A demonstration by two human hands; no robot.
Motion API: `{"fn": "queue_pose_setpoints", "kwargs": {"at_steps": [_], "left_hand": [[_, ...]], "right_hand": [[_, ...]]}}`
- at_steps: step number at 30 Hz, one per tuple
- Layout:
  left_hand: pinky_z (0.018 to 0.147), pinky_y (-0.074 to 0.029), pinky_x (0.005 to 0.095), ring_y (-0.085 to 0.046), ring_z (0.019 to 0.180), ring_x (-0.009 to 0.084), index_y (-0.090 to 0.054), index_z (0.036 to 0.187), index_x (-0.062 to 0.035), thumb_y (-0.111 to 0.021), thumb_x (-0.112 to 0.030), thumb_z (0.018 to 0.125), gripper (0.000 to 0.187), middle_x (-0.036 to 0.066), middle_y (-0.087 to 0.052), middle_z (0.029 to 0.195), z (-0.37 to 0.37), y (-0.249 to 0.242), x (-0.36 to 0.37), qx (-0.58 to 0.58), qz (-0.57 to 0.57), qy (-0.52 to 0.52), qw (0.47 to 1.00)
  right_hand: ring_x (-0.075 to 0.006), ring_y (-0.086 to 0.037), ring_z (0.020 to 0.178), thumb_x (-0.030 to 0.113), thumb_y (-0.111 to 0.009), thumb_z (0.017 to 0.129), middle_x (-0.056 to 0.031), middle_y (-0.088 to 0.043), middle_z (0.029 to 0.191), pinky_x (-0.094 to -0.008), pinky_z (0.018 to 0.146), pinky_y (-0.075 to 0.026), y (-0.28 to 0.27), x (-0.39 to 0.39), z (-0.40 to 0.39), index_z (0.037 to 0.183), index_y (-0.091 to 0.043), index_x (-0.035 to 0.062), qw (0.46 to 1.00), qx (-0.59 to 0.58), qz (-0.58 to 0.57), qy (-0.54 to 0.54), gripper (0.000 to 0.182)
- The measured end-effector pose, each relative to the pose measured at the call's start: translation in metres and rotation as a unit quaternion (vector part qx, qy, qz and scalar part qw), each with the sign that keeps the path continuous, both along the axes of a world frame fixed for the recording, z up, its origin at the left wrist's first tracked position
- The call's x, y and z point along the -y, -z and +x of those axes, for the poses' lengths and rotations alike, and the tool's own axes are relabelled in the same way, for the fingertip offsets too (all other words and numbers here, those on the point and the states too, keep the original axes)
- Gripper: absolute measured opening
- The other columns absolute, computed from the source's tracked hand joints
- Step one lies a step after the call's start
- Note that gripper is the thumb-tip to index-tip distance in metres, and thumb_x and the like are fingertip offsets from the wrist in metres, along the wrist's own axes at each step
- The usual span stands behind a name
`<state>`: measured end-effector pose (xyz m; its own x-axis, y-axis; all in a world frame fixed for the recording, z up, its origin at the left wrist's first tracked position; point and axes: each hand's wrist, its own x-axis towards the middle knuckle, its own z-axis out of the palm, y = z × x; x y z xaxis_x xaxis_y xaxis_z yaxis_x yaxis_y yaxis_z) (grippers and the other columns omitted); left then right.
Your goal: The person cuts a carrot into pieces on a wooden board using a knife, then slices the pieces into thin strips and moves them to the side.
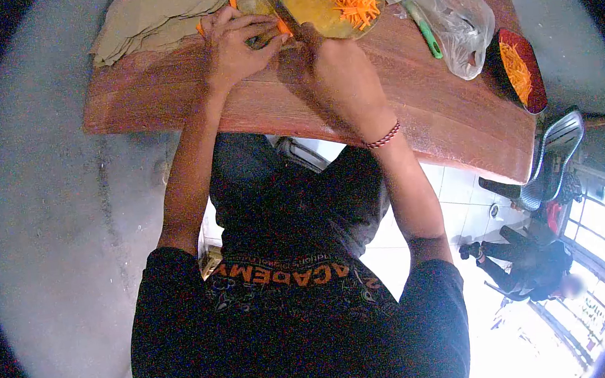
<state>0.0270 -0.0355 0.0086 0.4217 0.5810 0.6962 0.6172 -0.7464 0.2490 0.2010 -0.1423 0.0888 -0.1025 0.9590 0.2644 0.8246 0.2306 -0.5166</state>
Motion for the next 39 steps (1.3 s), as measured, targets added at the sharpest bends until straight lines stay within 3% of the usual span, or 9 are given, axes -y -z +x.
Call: {"fn": "queue_pose_setpoints", "kwargs": {"at_steps": [2,8,10,13,16,22,29,39], "left_hand": [[0.088,-0.034,0.0339,-0.055,0.091,0.0155,-0.081,0.086,-0.02,-0.083,-0.042,0.069,0.028,-0.008,-0.075,0.093,0.0,0.001,-0.001,-0.005,0.008,-0.004,1.0],[0.088,-0.035,0.0343,-0.055,0.091,0.016,-0.081,0.089,-0.0216,-0.082,-0.036,0.071,0.023,-0.01,-0.075,0.096,-0.001,0.001,0.0,-0.002,-0.007,-0.003,1.0],[0.087,-0.035,0.0349,-0.055,0.092,0.017,-0.081,0.09,-0.0228,-0.08,-0.034,0.072,0.021,-0.009,-0.075,0.099,0.0,0.002,-0.001,-0.004,-0.007,-0.007,1.0],[0.089,-0.036,0.0347,-0.056,0.095,0.0177,-0.081,0.09,-0.0235,-0.078,-0.033,0.073,0.02,-0.008,-0.075,0.1,-0.002,-0.005,0.003,-0.029,-0.003,-0.018,0.999],[0.093,-0.034,0.0383,-0.058,0.096,0.0181,-0.081,0.085,-0.018,-0.08,-0.039,0.071,0.025,-0.004,-0.075,0.093,-0.001,-0.006,0.003,-0.009,0.001,-0.012,1.0],[0.094,-0.038,0.0365,-0.058,0.1,0.02,-0.081,0.089,-0.0192,-0.081,-0.047,0.072,0.032,-0.005,-0.075,0.099,-0.001,-0.006,0.006,-0.008,-0.01,-0.02,1.0],[0.094,-0.037,0.0362,-0.059,0.098,0.0188,-0.081,0.088,-0.019,-0.081,-0.042,0.074,0.027,-0.005,-0.075,0.1,-0.002,0.0,0.002,-0.003,-0.037,-0.01,0.999],[0.095,-0.033,0.0373,-0.057,0.099,0.0176,-0.081,0.091,-0.0203,-0.079,-0.042,0.075,0.027,-0.006,-0.075,0.1,-0.001,-0.005,0.005,-0.036,-0.028,-0.022,0.999]], "right_hand": [[-0.0479,-0.063,0.081,0.014,-0.057,0.092,-0.0293,-0.064,0.082,-0.0552,0.068,-0.05,0.001,-0.002,-0.004,0.114,-0.064,0.0059,1.0,0.007,-0.027,0.015,0.024],[-0.0481,-0.063,0.076,0.013,-0.058,0.09,-0.0291,-0.064,0.078,-0.0557,0.067,-0.05,0.009,-0.019,-0.007,0.11,-0.061,0.0009,0.999,0.05,-0.014,0.003,0.023],[-0.0474,-0.066,0.072,0.027,-0.064,0.088,-0.0294,-0.065,0.076,-0.0531,0.065,-0.055,0.022,-0.038,-0.002,0.103,-0.06,-0.0026,0.997,0.06,0.046,-0.024,0.033],[-0.0467,-0.067,0.077,0.025,-0.061,0.09,-0.0299,-0.065,0.078,-0.054,0.068,-0.055,0.027,-0.058,-0.002,0.104,-0.062,-0.0009,0.998,0.05,0.021,-0.006,0.029],[-0.0463,-0.066,0.081,0.021,-0.058,0.092,-0.0289,-0.065,0.08,-0.0547,0.071,-0.054,0.013,-0.049,0.003,0.107,-0.064,0.0019,0.999,0.008,0.033,-0.003,0.025],[-0.0465,-0.065,0.085,0.016,-0.057,0.091,-0.028,-0.066,0.088,-0.0542,0.074,-0.052,0.0,-0.02,0.011,0.109,-0.063,0.0015,0.999,-0.006,0.036,-0.007,0.024],[-0.0476,-0.064,0.084,0.014,-0.057,0.089,-0.0283,-0.066,0.089,-0.0545,0.074,-0.052,0.001,-0.006,0.006,0.109,-0.064,0.0019,0.999,0.014,0.025,-0.019,0.025],[-0.0468,-0.066,0.077,0.023,-0.061,0.089,-0.0297,-0.065,0.079,-0.0541,0.068,-0.054,0.014,-0.015,0.003,0.112,-0.063,0.0001,0.999,0.044,0.011,-0.017,0.032]]}}
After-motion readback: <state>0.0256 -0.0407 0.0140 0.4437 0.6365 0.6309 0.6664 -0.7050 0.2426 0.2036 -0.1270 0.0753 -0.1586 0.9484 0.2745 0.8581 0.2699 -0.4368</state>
